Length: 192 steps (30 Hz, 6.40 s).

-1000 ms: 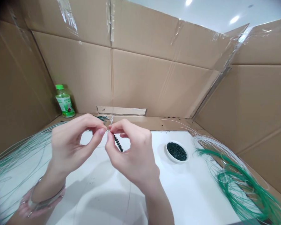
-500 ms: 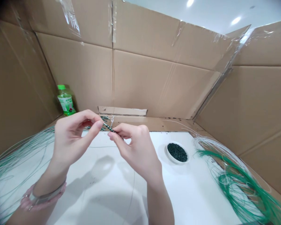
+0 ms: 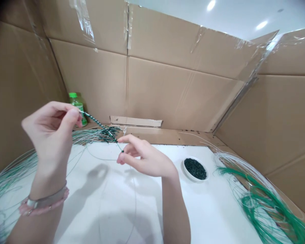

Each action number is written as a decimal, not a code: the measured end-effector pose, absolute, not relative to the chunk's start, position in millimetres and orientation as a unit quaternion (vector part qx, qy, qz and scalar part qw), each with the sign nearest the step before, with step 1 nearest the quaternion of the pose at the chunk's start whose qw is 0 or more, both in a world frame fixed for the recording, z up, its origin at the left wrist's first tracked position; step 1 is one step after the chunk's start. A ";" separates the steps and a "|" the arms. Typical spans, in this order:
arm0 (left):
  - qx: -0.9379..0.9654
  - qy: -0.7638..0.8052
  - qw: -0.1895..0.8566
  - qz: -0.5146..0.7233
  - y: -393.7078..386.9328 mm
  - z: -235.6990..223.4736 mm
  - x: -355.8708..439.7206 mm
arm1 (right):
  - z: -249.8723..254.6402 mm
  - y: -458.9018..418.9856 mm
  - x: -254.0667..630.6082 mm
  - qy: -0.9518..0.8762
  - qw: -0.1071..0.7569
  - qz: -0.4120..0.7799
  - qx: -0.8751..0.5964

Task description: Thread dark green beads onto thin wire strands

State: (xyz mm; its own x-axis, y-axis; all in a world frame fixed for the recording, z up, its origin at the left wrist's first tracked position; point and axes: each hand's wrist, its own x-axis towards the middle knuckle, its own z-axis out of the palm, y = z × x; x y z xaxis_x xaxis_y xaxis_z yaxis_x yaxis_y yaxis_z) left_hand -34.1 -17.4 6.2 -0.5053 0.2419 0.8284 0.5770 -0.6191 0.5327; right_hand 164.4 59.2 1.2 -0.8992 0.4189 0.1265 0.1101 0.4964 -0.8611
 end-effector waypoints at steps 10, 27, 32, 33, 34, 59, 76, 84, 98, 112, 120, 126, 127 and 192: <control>-0.438 -0.466 0.117 -0.760 -26.9 9.8 -52.1 | -14.0 53.8 127.1 -0.820 0.312 0.450 -0.169; -0.500 -0.484 0.100 -0.711 -32.1 11.7 -52.3 | -20.0 58.0 124.1 -0.825 0.321 0.439 -0.154; -0.557 -0.511 0.060 -0.652 -34.3 11.3 -51.1 | -14.1 61.9 129.6 -0.846 0.264 0.441 -0.146; -0.572 -0.522 0.053 -0.631 -34.3 11.4 -49.5 | -13.0 61.2 129.9 -0.841 0.281 0.438 -0.150; -0.585 -0.533 0.046 -0.610 -34.1 11.4 -47.3 | -12.3 59.6 129.4 -0.833 0.308 0.432 -0.154; -0.611 -0.537 0.069 -0.577 -21.6 4.0 -23.4 | -7.7 53.1 129.3 -0.760 0.412 0.464 -0.192; -0.605 -0.539 0.059 -0.583 -24.2 6.8 -28.2 | -12.1 51.6 122.9 -0.763 0.412 0.457 -0.197; -0.638 -0.535 0.019 -0.553 -23.3 5.9 -16.1 | -10.3 47.6 121.5 -0.750 0.443 0.454 -0.186; -0.608 -0.446 -0.179 -0.632 2.6 -8.1 -18.2 | -10.8 60.9 123.5 -0.679 0.472 0.546 -0.130; -0.587 -0.242 -0.655 -0.410 37.7 -65.6 20.1 | -7.3 93.1 143.4 -0.387 0.691 0.583 -0.180; -0.586 -0.306 -0.565 -0.494 32.2 -54.1 16.1 | -4.4 98.2 154.6 -0.362 0.731 0.556 -0.159; -0.614 -0.344 -0.481 -0.523 34.3 -56.4 18.1 | -5.3 98.2 157.1 -0.381 0.722 0.556 -0.157; -0.619 -0.354 -0.462 -0.527 34.7 -56.9 17.0 | -5.6 97.4 156.4 -0.386 0.719 0.556 -0.158; -0.626 -0.368 -0.350 -0.592 5.4 -19.2 -9.2 | -6.8 84.7 152.1 -0.604 0.593 0.520 -0.113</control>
